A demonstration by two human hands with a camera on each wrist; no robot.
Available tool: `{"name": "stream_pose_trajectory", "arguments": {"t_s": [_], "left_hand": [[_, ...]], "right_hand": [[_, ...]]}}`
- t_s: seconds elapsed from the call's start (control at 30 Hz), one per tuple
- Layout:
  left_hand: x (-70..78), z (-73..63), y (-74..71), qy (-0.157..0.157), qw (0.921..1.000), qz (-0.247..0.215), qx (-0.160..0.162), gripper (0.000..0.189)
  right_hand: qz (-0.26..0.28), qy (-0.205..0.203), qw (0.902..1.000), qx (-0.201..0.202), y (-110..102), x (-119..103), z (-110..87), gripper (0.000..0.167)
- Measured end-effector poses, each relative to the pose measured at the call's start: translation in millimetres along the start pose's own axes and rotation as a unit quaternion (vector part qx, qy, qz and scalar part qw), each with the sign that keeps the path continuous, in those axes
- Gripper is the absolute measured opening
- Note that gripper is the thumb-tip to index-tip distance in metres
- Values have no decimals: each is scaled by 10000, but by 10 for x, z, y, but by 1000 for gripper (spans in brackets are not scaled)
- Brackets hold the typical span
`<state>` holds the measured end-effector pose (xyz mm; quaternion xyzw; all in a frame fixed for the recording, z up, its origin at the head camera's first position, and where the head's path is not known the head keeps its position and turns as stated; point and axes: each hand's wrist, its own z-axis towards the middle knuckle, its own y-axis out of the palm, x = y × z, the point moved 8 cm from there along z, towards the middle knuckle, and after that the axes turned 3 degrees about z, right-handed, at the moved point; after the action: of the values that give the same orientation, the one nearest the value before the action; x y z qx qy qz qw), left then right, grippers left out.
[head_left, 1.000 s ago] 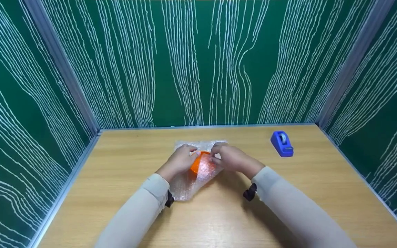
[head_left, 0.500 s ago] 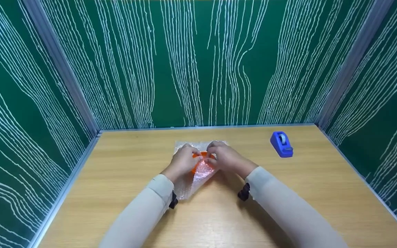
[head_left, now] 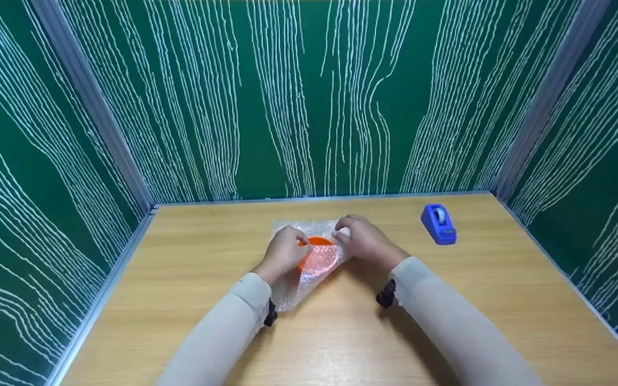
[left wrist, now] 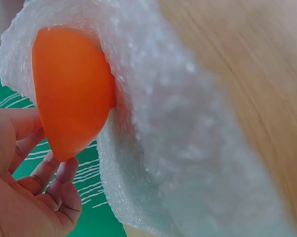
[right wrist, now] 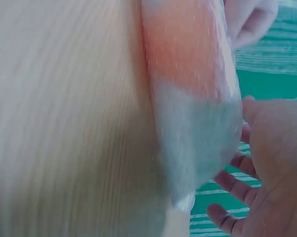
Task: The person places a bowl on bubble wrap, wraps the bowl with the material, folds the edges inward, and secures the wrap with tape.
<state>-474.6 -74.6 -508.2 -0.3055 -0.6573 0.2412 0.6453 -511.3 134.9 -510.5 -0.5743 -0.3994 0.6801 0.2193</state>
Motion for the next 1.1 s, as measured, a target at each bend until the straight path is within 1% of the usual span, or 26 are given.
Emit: {"name": "stream_pose_trajectory", "arguments": {"t_s": [0.13, 0.2, 0.37, 0.5, 0.67, 0.73, 0.83, 0.97, 1.1], "left_hand": [[14, -1, -2, 192, 9998, 76, 15, 8], [20, -4, -3, 237, 9997, 87, 27, 7], [8, -14, 9, 113, 9999, 111, 0, 11], [2, -28, 24, 27, 9999, 126, -37, 13], [-4, -46, 24, -76, 9999, 130, -47, 15], [-9, -48, 18, -125, 9998, 114, -37, 16], [-18, -43, 14, -184, 9998, 93, -27, 17], [-19, -44, 6, -204, 9997, 93, -23, 17], [-16, -37, -2, -210, 9995, 231, 7, 17]], "right_hand": [[84, 416, 9991, -92, -48, 227, 43, 37], [76, 504, 9985, -193, -57, 314, 65, 40], [-154, 682, 9965, -460, -62, 482, 102, 45], [-302, 767, 9944, -658, -67, 535, 92, 48], [-688, 692, 9914, -866, -34, 538, 59, 48], [-828, 636, 9907, -876, -31, 528, 56, 48], [-887, 620, 9902, -879, -14, 535, 80, 50], [-930, 707, 9892, -885, 13, 563, 120, 54], [-1144, 528, 9886, -827, 11, 541, 122, 57]]}}
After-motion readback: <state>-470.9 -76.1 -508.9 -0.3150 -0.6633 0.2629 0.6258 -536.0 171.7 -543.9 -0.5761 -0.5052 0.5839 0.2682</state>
